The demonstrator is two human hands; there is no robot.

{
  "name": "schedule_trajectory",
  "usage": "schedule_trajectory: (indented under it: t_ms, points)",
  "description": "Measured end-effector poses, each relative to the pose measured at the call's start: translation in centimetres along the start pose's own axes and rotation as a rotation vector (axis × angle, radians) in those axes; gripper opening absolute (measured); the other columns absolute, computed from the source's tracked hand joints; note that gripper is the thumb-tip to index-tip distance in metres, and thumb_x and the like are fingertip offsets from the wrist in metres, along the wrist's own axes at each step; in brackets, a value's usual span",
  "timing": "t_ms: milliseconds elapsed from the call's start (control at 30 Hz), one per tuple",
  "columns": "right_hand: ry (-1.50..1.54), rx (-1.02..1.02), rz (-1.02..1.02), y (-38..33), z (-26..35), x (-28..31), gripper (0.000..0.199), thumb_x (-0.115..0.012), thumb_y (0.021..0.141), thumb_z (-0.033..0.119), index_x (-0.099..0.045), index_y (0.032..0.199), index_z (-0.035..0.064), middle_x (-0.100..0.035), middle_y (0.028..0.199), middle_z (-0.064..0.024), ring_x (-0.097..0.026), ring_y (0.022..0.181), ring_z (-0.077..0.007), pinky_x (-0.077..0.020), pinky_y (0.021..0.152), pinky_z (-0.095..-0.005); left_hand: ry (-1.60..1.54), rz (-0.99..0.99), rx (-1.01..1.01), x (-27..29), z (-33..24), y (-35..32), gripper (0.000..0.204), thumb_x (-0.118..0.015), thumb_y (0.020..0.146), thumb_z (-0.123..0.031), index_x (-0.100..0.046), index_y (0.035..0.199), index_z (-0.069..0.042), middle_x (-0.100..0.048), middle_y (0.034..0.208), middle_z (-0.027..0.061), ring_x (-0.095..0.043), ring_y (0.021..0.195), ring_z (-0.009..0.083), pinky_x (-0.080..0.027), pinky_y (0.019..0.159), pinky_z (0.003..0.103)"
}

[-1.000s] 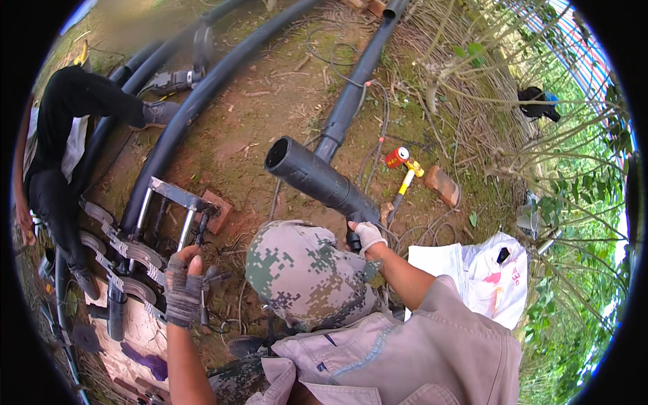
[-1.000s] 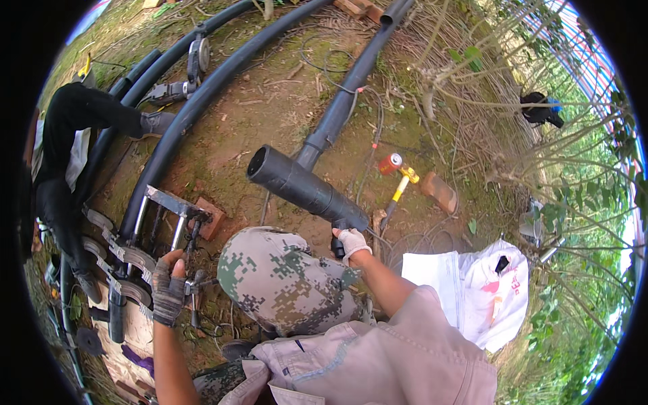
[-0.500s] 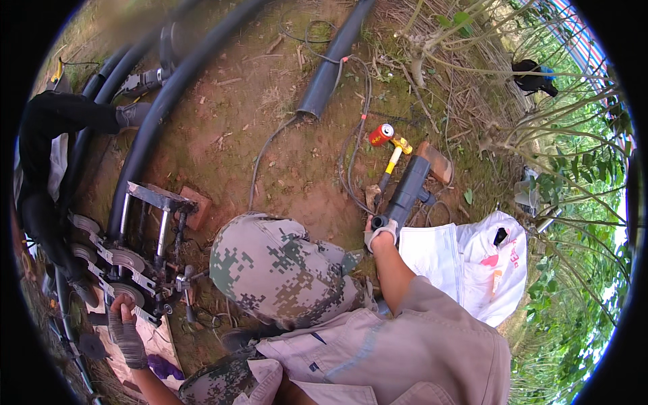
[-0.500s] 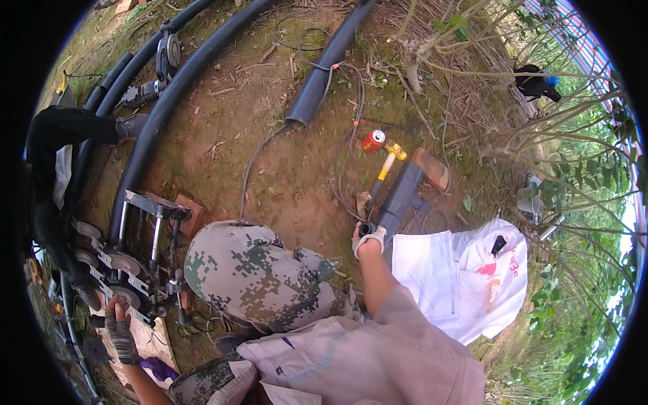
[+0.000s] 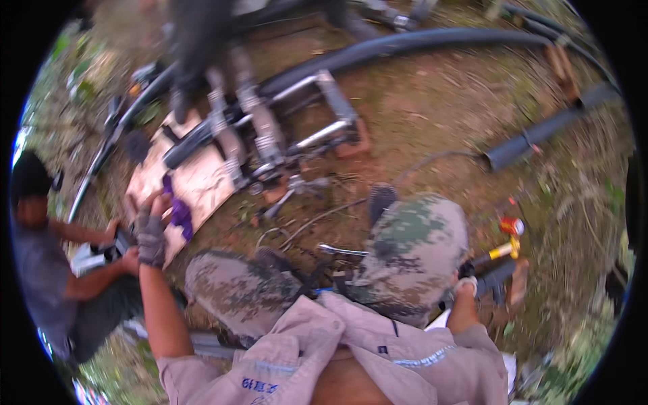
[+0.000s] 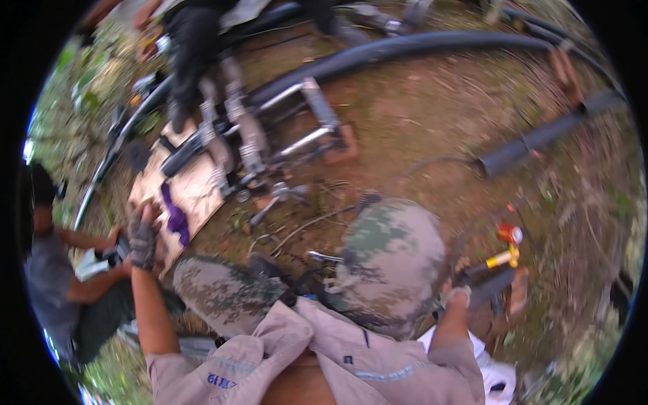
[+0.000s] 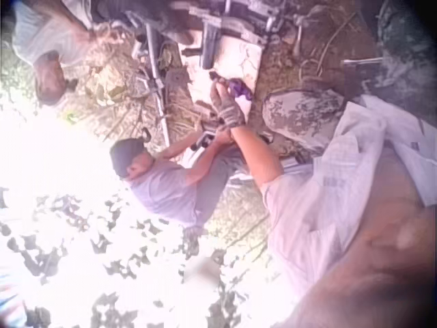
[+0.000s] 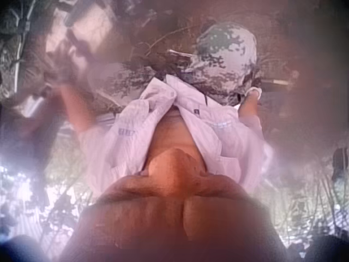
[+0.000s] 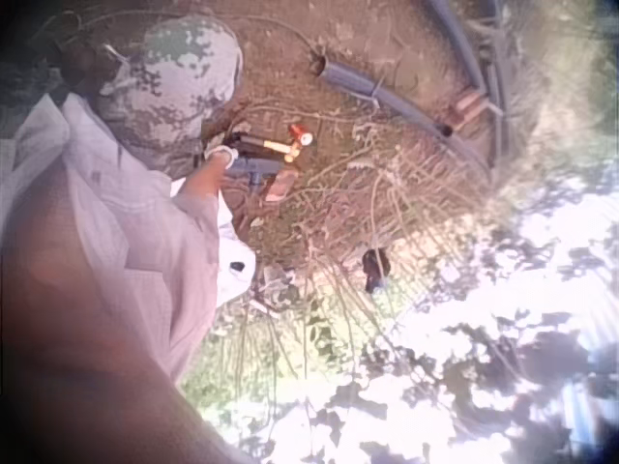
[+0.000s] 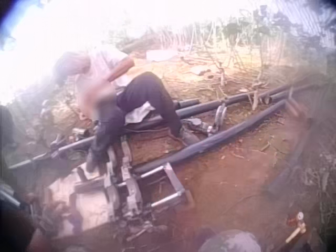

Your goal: The person assembles black plastic pipes using a pipe clamp tool and an adjustable wrench. They tighten the clamp around a pipe joint, reposition the tool, and continue securing the connection while another person works nearby.

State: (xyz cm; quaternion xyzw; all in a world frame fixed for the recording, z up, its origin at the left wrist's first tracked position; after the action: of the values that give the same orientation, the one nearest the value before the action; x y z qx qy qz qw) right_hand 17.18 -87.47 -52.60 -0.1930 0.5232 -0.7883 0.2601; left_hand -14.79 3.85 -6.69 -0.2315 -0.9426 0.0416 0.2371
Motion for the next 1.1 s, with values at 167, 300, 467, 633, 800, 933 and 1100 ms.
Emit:
schedule_trajectory:
  t_ms: [167, 300, 467, 633, 800, 933, 1100]
  points:
    - [-0.66, 0.241, 0.096, -3.1, 0.6, -9.2, 0.049, -0.059, 0.097, 0.05, -0.057, 0.123, 0.0091, -0.066, 0.102, -0.0146, -0.07, 0.088, -0.0319, -0.06, 0.072, -0.0424, 0.01, -0.233, 0.087, 9.2, 10.2, -10.0, 0.029, -0.062, 0.104, -0.025, -0.065, 0.127, -0.007, -0.072, 0.107, 0.0016, -0.066, 0.093, 0.0093, -0.051, 0.072, 0.025]
    - [-1.021, 0.445, 0.236, -8.7, 1.4, -19.5, 0.046, -0.059, 0.097, 0.047, -0.057, 0.122, 0.0086, -0.066, 0.101, -0.0138, -0.069, 0.087, -0.0303, -0.0591, 0.072, -0.0415, 0.291, -0.583, 0.377, 13.2, 27.4, -26.6, 0.03, -0.069, 0.098, -0.03, -0.071, 0.114, -0.004, -0.076, 0.097, 0.0107, -0.071, 0.094, 0.0211, -0.055, 0.087, 0.036]
    - [-1.287, 0.625, 0.369, -14.7, 1.1, -28.6, 0.042, -0.06, 0.098, 0.043, -0.058, 0.121, 0.008, -0.066, 0.099, -0.0129, -0.068, 0.085, -0.0283, -0.0579, 0.071, -0.0403, 0.438, -0.728, 0.804, 7.0, 39.7, -44.7, 0.03, -0.071, 0.095, -0.032, -0.073, 0.109, -0.005, -0.075, 0.09, 0.0106, -0.071, 0.087, 0.0226, -0.056, 0.082, 0.037]
    - [-1.476, 0.752, 0.493, -19.4, -1.4, -35.1, 0.039, -0.061, 0.098, 0.039, -0.058, 0.12, 0.0074, -0.066, 0.097, -0.0119, -0.067, 0.084, -0.0264, -0.0567, 0.071, -0.0391, -0.21, -0.527, 1.124, -6.6, 47.4, -47.1, 0.044, -0.079, 0.091, -0.034, -0.067, 0.121, -0.003, -0.076, 0.101, 0.0156, -0.07, 0.092, 0.0253, -0.055, 0.087, 0.036]
    - [-1.591, 0.863, 0.621, -22.5, -3.1, -38.9, 0.035, -0.062, 0.098, 0.035, -0.059, 0.119, 0.0068, -0.066, 0.096, -0.0109, -0.066, 0.083, -0.0244, -0.0556, 0.071, -0.0379, -0.312, -0.721, 1.225, -11.4, 52.0, -40.0, 0.101, -0.082, 0.078, -0.057, -0.044, 0.147, 0.006, -0.057, 0.141, 0.029, -0.054, 0.134, 0.0413, -0.04, 0.113, 0.04]
    - [-1.629, 0.971, 0.7, -23.5, -3.1, -39.9, 0.032, -0.063, 0.099, 0.032, -0.059, 0.118, 0.0063, -0.066, 0.094, -0.0101, -0.065, 0.082, -0.0228, -0.0546, 0.07, -0.037, -0.352, -0.893, 1.464, -9.6, 54.2, -36.3, 0.141, -0.082, 0.057, -0.082, -0.035, 0.15, 0.012, -0.049, 0.148, 0.031, -0.051, 0.134, 0.0431, -0.04, 0.113, 0.044]
    - [-1.635, 1.078, 0.725, -24.9, -3.2, -38.8, 0.029, -0.063, 0.099, 0.028, -0.06, 0.117, 0.0057, -0.065, 0.093, -0.0091, -0.064, 0.081, -0.0209, -0.0534, 0.07, -0.0358, -0.722, -1.077, 1.296, -9.2, 54.4, -33.3, 0.132, -0.077, 0.063, -0.082, -0.037, 0.151, 0.007, -0.053, 0.145, 0.0256, -0.054, 0.13, 0.0403, -0.044, 0.108, 0.047]
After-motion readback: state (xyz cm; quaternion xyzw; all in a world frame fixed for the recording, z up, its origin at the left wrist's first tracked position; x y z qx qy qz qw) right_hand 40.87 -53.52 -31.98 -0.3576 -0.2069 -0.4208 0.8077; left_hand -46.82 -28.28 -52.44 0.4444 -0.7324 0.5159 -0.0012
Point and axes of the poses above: each hand's wrist, its own y-axis towards the middle knuckle, its own x-axis out of the back of the hand, z = x × y, the point moved 7 cm from there along y, towards the middle knuckle
